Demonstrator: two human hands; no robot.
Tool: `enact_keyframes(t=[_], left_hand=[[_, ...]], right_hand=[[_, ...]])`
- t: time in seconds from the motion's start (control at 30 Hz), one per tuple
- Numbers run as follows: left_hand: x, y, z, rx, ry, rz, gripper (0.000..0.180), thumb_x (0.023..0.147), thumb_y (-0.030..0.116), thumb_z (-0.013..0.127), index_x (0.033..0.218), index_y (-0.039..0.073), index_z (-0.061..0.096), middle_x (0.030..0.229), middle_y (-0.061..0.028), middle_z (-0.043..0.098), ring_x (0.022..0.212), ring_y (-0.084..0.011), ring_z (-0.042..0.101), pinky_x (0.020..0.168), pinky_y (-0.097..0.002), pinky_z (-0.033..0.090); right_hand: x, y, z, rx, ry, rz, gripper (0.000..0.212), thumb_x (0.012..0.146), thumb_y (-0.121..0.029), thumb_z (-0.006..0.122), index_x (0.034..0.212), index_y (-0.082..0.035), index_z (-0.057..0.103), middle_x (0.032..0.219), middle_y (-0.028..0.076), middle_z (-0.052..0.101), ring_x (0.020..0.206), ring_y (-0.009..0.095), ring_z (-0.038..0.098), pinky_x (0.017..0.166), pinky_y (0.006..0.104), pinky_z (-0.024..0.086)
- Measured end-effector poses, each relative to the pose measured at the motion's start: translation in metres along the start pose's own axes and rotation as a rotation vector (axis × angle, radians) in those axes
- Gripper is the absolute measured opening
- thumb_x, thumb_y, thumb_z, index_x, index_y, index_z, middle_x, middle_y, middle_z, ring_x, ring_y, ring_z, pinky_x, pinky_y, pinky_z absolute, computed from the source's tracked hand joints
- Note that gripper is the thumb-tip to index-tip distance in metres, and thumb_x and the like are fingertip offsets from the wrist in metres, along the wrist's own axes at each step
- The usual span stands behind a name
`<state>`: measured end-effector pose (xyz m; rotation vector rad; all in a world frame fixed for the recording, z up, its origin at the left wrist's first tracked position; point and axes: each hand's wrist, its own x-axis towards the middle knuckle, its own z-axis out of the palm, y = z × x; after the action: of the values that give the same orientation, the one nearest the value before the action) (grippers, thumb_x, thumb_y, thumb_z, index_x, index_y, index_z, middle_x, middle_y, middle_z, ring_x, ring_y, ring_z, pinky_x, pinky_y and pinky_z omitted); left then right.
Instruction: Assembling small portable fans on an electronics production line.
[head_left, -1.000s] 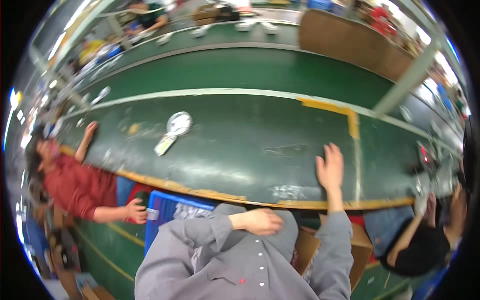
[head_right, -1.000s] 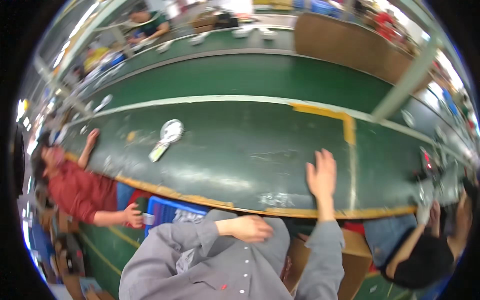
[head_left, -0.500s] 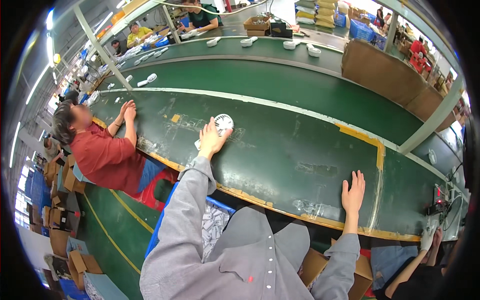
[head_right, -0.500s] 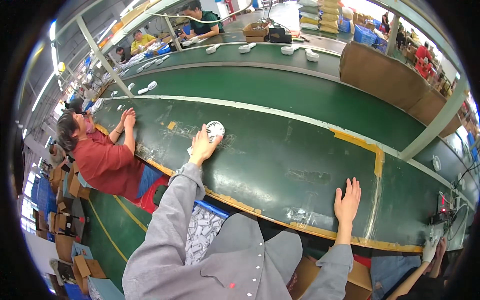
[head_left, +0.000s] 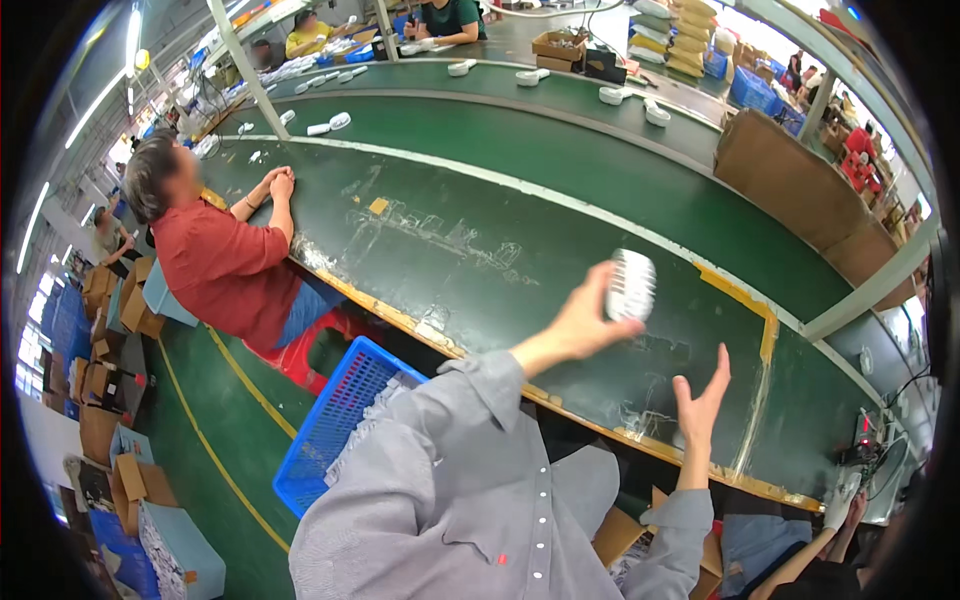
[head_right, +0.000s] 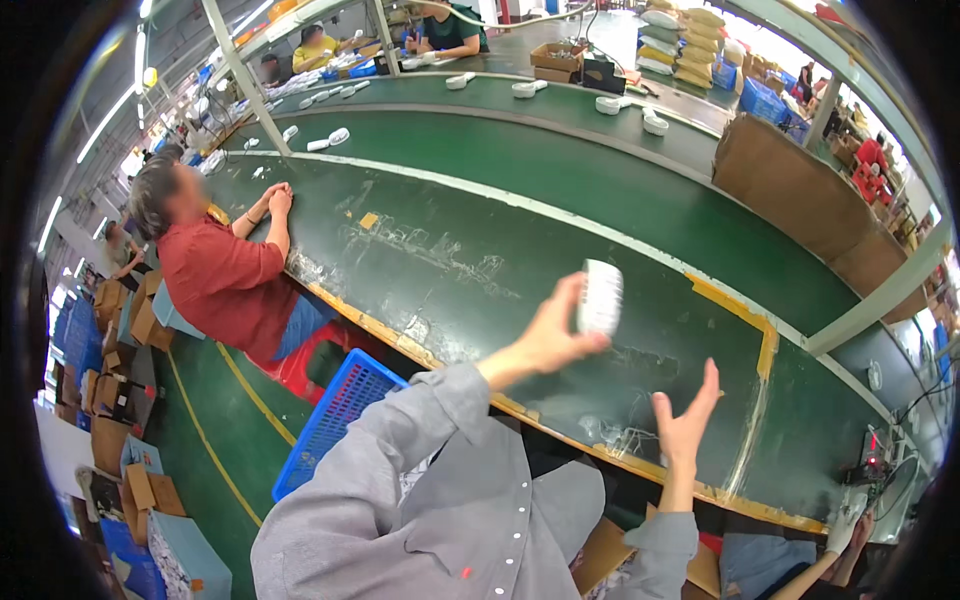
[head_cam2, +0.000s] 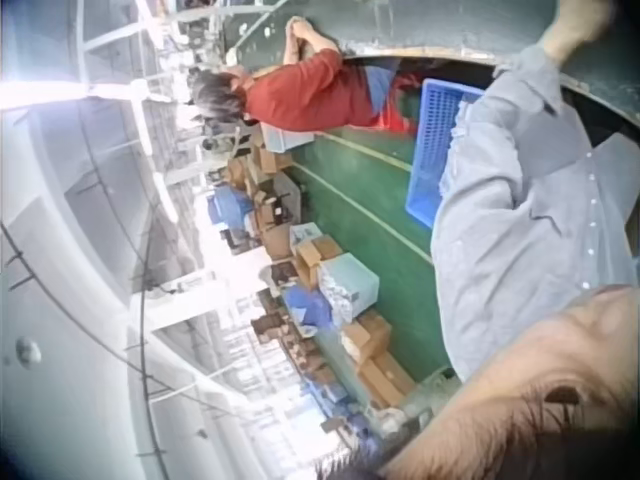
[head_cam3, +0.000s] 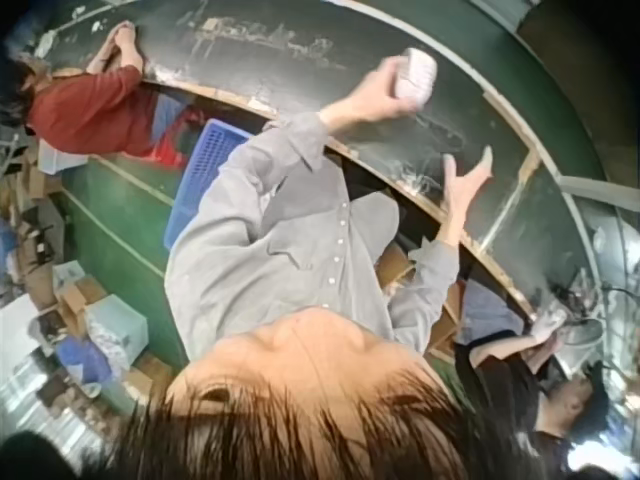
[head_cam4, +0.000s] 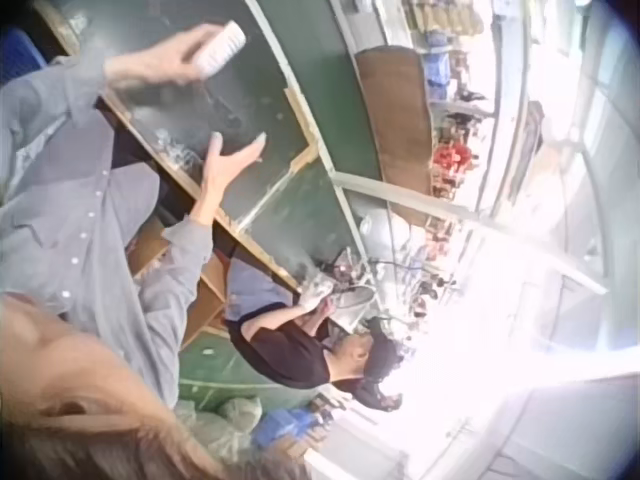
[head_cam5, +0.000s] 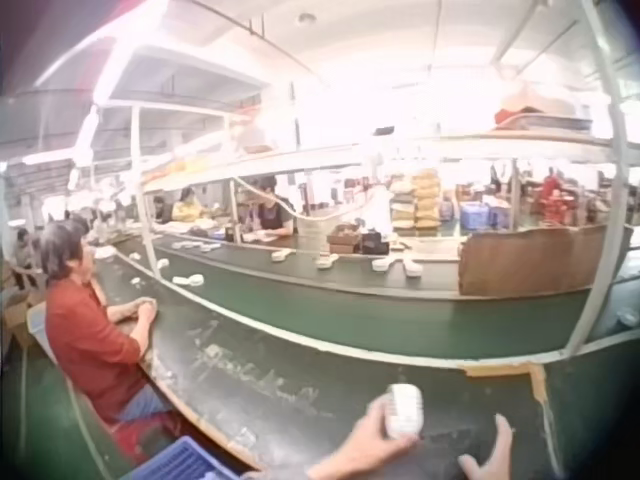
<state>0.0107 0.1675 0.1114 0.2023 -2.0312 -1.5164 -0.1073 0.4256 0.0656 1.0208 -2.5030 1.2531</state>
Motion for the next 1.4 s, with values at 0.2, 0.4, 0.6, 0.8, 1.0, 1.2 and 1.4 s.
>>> enact_keyframes(t=[0.2, 0.4, 0.6, 0.8, 1.0, 1.2, 1.4], left_hand=[[-0.024, 0.067, 0.063, -0.123, -0.296, 0.088, 0.092, 0.065, 0.034, 0.087, 0.136, -0.003, 0.041, 0.131, -0.0189, 0.049, 0.126, -0.0326, 0.048, 0.106, -0.0415, 0.042], [-0.048, 0.030, 0.069, -0.848, -0.125, -0.311, 0.054, 0.089, 0.033, 0.069, 0.130, 0.004, 0.050, 0.119, -0.0104, 0.063, 0.116, -0.0178, 0.057, 0.102, -0.0363, 0.044], [-0.047, -0.003, 0.055, -0.694, 0.026, -0.641, 0.057, 0.096, 0.054, 0.054, 0.132, 0.011, 0.051, 0.122, -0.0049, 0.063, 0.116, -0.0164, 0.056, 0.104, -0.0371, 0.037], [-0.061, 0.007, 0.055, -0.080, 0.197, -0.344, 0.101, 0.082, 0.020, 0.076, 0.153, -0.005, 0.009, 0.154, -0.0247, 0.029, 0.146, -0.0323, 0.026, 0.118, -0.0410, 0.024], [-0.051, 0.038, 0.063, -0.079, -0.278, 0.217, 0.063, 0.081, -0.001, 0.060, 0.142, 0.004, 0.045, 0.143, -0.0160, 0.051, 0.133, -0.0317, 0.050, 0.108, -0.0437, 0.041], [-0.037, 0.059, 0.065, -0.135, -0.472, 0.331, 0.042, 0.075, 0.000, 0.063, 0.118, 0.000, 0.061, 0.108, -0.0151, 0.064, 0.101, -0.0316, 0.065, 0.088, -0.0392, 0.053], [-0.041, 0.067, 0.046, -0.088, -0.598, 0.043, 0.037, 0.073, 0.005, 0.068, 0.110, -0.001, 0.062, 0.090, -0.0109, 0.064, 0.085, -0.0191, 0.063, 0.077, -0.0330, 0.052]], right_hand=[[-0.015, -0.059, 0.024, 0.490, -0.009, 0.135, 0.035, 0.082, -0.011, 0.073, 0.113, 0.000, 0.060, 0.103, 0.007, 0.066, 0.090, 0.018, 0.063, 0.081, 0.0311, 0.050], [-0.037, -0.066, 0.009, 0.990, -0.082, 0.354, 0.019, 0.085, -0.006, 0.068, 0.102, -0.003, 0.059, 0.080, 0.002, 0.060, 0.074, 0.015, 0.061, 0.077, 0.0342, 0.052], [-0.037, -0.056, -0.017, 1.544, -0.072, 0.414, 0.018, 0.090, -0.021, 0.062, 0.097, -0.009, 0.051, 0.075, 0.002, 0.049, 0.075, 0.018, 0.053, 0.090, 0.0411, 0.046], [-0.008, -0.078, -0.013, 1.834, -0.308, 0.335, 0.040, 0.087, -0.035, 0.064, 0.110, -0.006, 0.049, 0.093, 0.008, 0.054, 0.088, 0.024, 0.055, 0.098, 0.0449, 0.044], [-0.014, -0.076, -0.027, 1.871, -0.355, 0.357, 0.069, 0.090, -0.065, 0.046, 0.108, 0.002, 0.054, 0.099, 0.018, 0.061, 0.094, 0.032, 0.059, 0.088, 0.0418, 0.045], [-0.023, -0.061, -0.046, 1.697, -0.539, 0.327, 0.062, 0.102, -0.052, 0.028, 0.080, -0.001, 0.056, 0.075, 0.017, 0.062, 0.074, 0.030, 0.060, 0.075, 0.0390, 0.048], [-0.029, -0.057, -0.042, 1.409, -0.559, 0.342, 0.026, 0.088, -0.029, 0.059, 0.089, -0.003, 0.056, 0.081, 0.010, 0.065, 0.075, 0.017, 0.063, 0.067, 0.0274, 0.049]])
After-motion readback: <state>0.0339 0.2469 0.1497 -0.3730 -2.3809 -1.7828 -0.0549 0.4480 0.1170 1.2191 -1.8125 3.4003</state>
